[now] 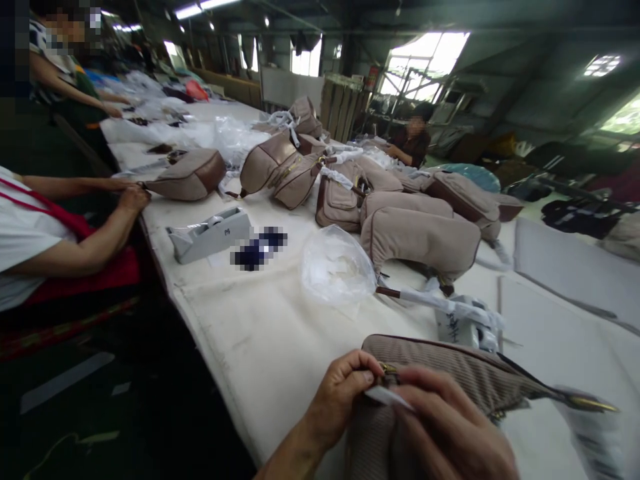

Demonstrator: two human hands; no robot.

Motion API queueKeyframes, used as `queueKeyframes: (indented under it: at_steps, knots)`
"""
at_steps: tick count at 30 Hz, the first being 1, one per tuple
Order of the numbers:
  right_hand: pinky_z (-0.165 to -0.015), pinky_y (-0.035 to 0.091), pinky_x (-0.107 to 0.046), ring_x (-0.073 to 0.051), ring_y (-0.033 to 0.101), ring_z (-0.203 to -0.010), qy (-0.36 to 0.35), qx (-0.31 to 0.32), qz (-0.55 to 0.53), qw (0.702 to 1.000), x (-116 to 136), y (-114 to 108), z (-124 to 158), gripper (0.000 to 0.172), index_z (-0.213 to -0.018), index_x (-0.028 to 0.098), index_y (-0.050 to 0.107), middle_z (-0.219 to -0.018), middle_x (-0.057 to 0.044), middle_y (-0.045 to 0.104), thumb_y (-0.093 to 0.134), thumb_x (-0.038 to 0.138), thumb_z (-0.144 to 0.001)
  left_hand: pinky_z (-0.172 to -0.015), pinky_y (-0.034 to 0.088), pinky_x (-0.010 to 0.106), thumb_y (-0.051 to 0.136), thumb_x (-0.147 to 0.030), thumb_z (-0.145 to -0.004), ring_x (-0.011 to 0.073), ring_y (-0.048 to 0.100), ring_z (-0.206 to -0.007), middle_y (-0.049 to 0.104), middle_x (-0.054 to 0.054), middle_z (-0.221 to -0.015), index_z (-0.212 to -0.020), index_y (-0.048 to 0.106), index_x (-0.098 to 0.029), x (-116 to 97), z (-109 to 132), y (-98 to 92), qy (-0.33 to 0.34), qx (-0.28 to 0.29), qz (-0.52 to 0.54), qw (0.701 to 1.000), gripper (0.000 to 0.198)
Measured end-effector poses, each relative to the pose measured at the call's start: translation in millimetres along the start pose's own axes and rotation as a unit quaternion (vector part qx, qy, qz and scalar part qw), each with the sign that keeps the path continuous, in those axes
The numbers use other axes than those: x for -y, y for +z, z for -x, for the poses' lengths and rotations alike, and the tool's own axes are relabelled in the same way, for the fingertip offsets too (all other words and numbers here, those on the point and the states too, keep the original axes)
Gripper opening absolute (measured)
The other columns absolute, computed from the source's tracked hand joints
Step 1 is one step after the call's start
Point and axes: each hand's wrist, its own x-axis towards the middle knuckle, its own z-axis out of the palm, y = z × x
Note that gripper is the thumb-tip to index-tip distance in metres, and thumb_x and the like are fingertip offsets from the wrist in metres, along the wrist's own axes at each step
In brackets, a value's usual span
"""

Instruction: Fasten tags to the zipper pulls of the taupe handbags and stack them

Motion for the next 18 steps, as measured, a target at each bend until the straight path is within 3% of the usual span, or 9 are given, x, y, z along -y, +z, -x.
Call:
queueKeyframes:
  at_steps: [4,8,10,14,18]
  knots:
    - [-0.077,0.050,-0.034,-0.022,0.061,-0.091,-0.057,0.070,0.087,0.992,-4,10,-35,0.019,-0.082,0.026,0.069,-0.098,-0.006,0.066,0.051,0.028,-0.085,-0.066,0.040,0.026,0.056,-0.043,-0.081,0.0133,0.049,-0.066,0.058,0.002,-0.071,-0.077,0.061,-0.012,14,0,3.4,0.015,0.006,0.116,0.993,0.032]
    - [-0.084,0.045,-0.035,-0.023,0.060,-0.097,-0.080,0.132,0.151,0.976,-11,6,-50,0.026,-0.101,0.020,0.066,-0.104,-0.008,0.067,0.043,0.024,-0.089,-0.057,0.033,0.021,0.070,-0.030,-0.074,0.0087,0.045,-0.057,0.056,-0.002,-0.062,-0.072,0.058,-0.013,15,-3,-6.0,0.004,-0.015,0.041,0.999,0.021]
    - [-0.089,0.040,-0.039,-0.024,0.059,-0.101,-0.093,0.197,0.187,0.958,-10,1,-60,0.029,-0.107,0.020,0.064,-0.104,-0.008,0.068,0.042,0.021,-0.088,-0.053,0.031,0.020,0.071,-0.033,-0.073,0.0077,0.043,-0.053,0.055,-0.002,-0.060,-0.071,0.057,-0.013,12,-5,-9.0,-0.009,-0.028,0.036,0.999,0.024]
    - [-0.079,0.040,-0.033,-0.020,0.061,-0.082,-0.050,0.369,0.237,0.897,2,1,-85,0.017,-0.084,0.023,0.067,-0.083,-0.002,0.069,0.051,0.017,-0.082,-0.055,0.035,0.021,0.068,-0.037,-0.074,0.0087,0.045,-0.055,0.054,-0.002,-0.062,-0.071,0.057,-0.014,9,-5,-8.1,-0.015,-0.060,0.071,0.996,0.026]
    - [-0.073,0.038,-0.031,-0.023,0.058,-0.086,-0.021,0.389,0.301,0.871,8,18,-92,0.017,-0.080,0.020,0.068,-0.087,-0.006,0.067,0.052,0.013,-0.078,-0.070,0.041,0.027,0.051,-0.036,-0.084,0.0162,0.056,-0.076,0.063,0.004,-0.082,-0.092,0.063,-0.016,22,12,-6.0,0.028,-0.076,0.155,0.985,0.025]
